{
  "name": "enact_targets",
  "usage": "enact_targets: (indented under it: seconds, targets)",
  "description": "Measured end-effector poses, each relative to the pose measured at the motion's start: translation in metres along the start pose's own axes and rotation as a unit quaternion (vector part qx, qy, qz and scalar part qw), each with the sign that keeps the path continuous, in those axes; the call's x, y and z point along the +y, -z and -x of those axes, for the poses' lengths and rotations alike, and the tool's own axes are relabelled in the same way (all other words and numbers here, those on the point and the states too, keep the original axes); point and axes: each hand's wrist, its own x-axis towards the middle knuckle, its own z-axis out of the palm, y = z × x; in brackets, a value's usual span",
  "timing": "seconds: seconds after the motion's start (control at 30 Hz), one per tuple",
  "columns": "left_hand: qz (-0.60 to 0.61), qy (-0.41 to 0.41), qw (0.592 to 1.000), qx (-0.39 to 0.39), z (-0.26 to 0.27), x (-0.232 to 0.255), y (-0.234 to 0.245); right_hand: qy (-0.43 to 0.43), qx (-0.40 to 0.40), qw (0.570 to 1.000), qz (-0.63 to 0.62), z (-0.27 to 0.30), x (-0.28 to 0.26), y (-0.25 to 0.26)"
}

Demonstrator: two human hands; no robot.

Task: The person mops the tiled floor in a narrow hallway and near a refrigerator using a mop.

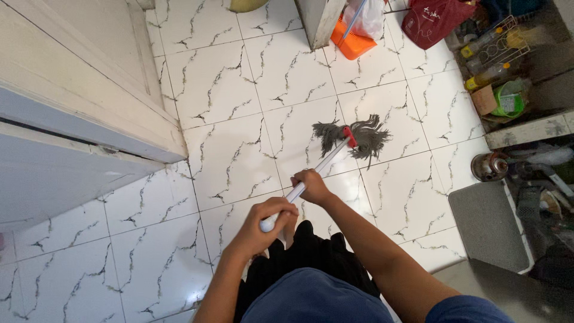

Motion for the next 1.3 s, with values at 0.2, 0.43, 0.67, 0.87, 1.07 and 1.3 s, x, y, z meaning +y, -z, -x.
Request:
enact_targets:
  seconds: [0.2,0.43,0.67,0.87,1.07,1.3]
  targets:
    - [-0.111,0.016,0.994,-0.012,0.072,0.087,0.094,-0.045,-0.003,0.989,-0.138,-0.020,-0.162,-0.051]
    - [-0.182,0.043,0.981,-0.052,0.110,0.118,0.109,-0.127,-0.140,0.759,-0.622,-0.024,-0.253,-0.133]
    - [-0.283,0.084,0.948,-0.117,0.112,0.099,0.075,-0.023,-0.107,0.840,-0.532,0.005,-0.254,-0.141]
    - [-0.154,-0.100,0.970,-0.157,0.131,0.113,0.071,-0.063,-0.120,0.934,-0.331,0.028,-0.255,-0.084]
    - [-0.067,-0.162,0.978,-0.111,0.124,0.069,0.015,-0.036,-0.006,0.988,-0.152,0.082,-0.170,-0.030]
    - [0.053,0.045,0.997,-0.038,0.109,-0.009,-0.054,0.007,-0.037,0.999,0.004,0.109,-0.029,-0.022]
